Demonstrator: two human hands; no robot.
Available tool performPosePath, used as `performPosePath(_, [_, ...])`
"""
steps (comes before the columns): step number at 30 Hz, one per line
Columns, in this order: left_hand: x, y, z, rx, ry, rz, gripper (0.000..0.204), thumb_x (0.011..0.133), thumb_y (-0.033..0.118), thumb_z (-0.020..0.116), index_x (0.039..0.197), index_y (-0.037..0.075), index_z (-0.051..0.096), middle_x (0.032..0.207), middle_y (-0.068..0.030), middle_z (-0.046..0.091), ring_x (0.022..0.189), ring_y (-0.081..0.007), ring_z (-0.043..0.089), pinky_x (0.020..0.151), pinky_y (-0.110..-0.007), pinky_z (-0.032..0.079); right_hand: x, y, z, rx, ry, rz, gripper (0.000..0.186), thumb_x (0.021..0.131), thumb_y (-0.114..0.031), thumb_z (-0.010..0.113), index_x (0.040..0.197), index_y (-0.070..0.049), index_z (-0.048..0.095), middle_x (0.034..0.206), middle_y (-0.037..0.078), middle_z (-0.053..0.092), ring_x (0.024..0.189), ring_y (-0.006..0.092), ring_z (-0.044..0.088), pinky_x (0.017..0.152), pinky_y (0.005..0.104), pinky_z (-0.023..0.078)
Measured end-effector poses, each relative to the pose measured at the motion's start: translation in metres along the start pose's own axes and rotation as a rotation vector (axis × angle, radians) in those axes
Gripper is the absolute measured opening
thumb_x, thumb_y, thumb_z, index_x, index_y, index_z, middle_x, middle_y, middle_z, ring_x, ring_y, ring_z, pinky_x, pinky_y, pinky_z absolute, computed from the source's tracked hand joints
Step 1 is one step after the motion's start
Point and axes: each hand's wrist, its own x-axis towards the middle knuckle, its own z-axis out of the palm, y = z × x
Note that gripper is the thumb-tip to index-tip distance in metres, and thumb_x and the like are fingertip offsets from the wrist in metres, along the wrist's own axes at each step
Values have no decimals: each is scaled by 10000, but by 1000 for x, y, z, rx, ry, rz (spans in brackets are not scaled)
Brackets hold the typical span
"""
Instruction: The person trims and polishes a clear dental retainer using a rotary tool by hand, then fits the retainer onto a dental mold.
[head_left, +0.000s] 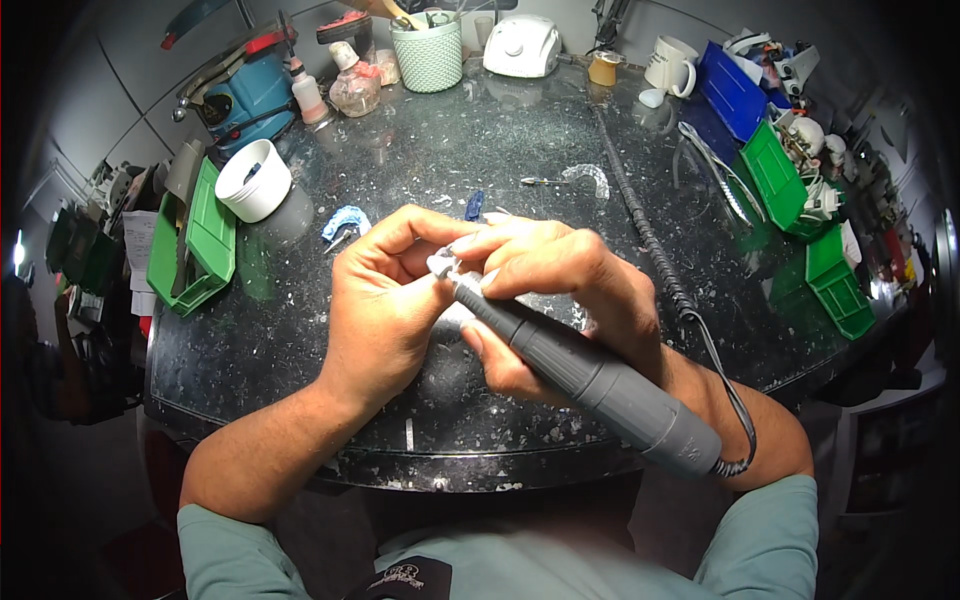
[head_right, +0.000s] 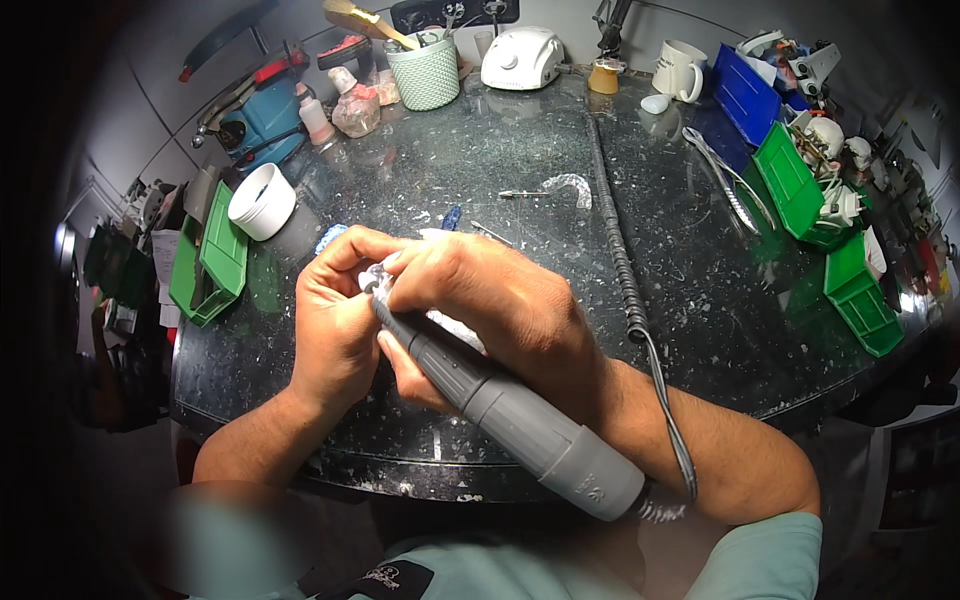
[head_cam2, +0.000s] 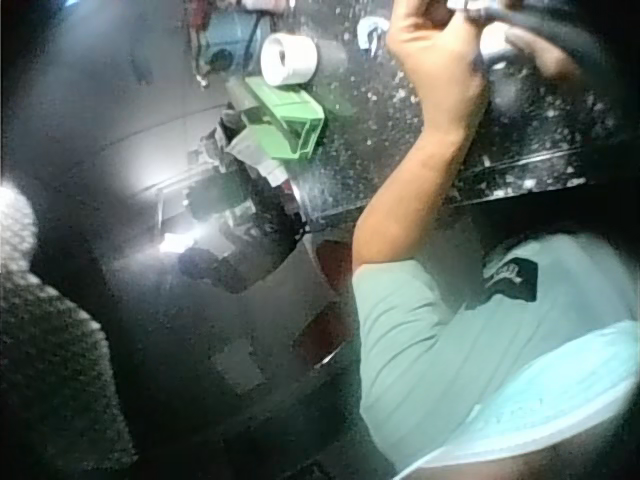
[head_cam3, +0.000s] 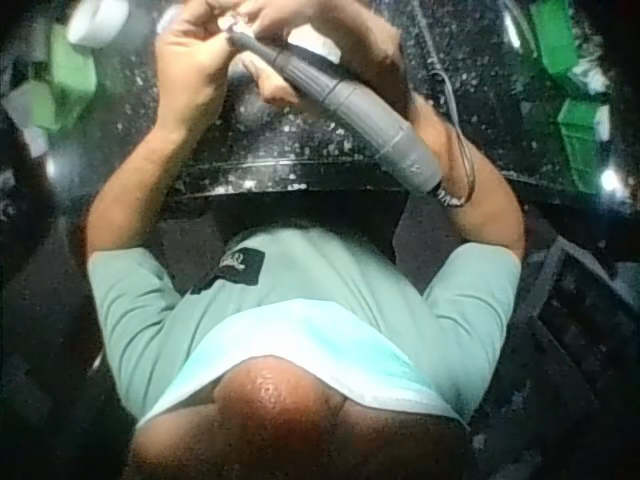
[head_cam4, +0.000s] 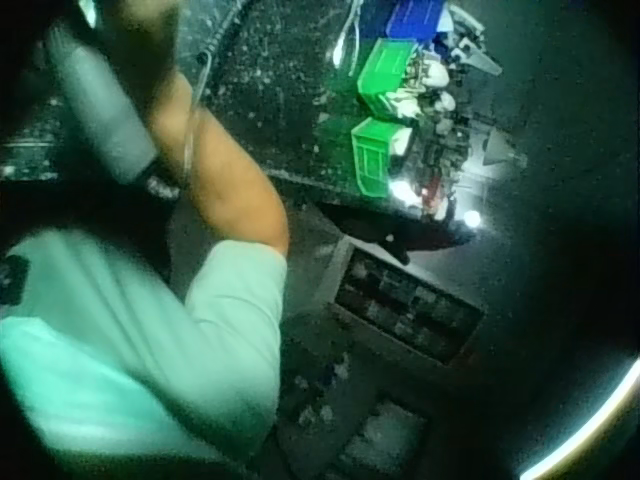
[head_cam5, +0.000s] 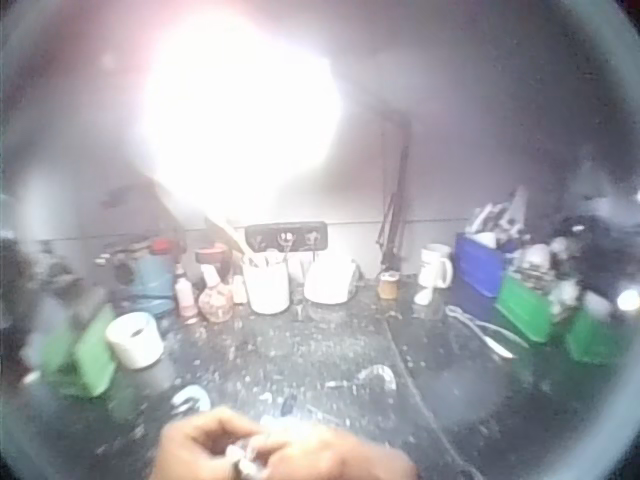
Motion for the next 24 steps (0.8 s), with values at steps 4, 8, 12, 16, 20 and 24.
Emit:
performPosePath(4, [0, 1, 1, 31, 7, 3, 213, 910, 81, 699, 1070, -31, 611, 1060, -110, 695, 993, -138, 660, 900, -288, 521, 0, -2, 1, -6, 29, 10, 358, 686, -58, 816, 994, -38, 633, 963, 114, 665, 923, 292, 686, 840, 388, 546])
performPosePath(8, [0, 2, 1, 77, 10, -16, 189, 913, 64, 687, 1061, -33, 619, 1056, -107, 695, 984, -132, 659, 893, -282, 521, 1, -1, -2, -32, -31, -28, 343, 682, -60, 814, 976, -36, 638, 959, 109, 665, 916, 281, 685, 832, 389, 543])
performPosePath(12, [1, 2, 1, 39, -3, 18, 190, 907, 60, 691, 1060, -32, 623, 1057, -107, 695, 979, -129, 658, 889, -278, 520, 1, -1, -1, -21, -11, -19, 340, 683, -58, 810, 974, -34, 637, 946, 108, 662, 904, 279, 684, 826, 392, 540])
performPosePath(16, [0, 4, 3, 79, 14, -10, 208, 899, 56, 694, 1071, -34, 621, 1059, -105, 694, 987, -129, 656, 893, -277, 516, 0, -2, 1, -46, -6, -27, 348, 676, -51, 804, 980, -39, 636, 942, 101, 656, 890, 284, 678, 827, 397, 537])
performPosePath(20, [0, 0, 1, 55, 0, 31, 211, 901, 27, 675, 1092, -36, 610, 1074, -108, 690, 999, -130, 653, 898, -275, 514, 1, -1, 1, -56, 8, -38, 339, 670, -39, 790, 968, -41, 627, 936, 94, 651, 886, 282, 672, 864, 409, 535])
performPosePath(24, [1, 1, 5, 71, 5, 58, 210, 899, 3, 665, 1097, -35, 605, 1079, -108, 686, 1000, -129, 652, 897, -271, 513, 1, -2, 5, -72, 41, -43, 326, 666, -22, 769, 956, -44, 622, 925, 93, 642, 881, 288, 667, 890, 431, 530])
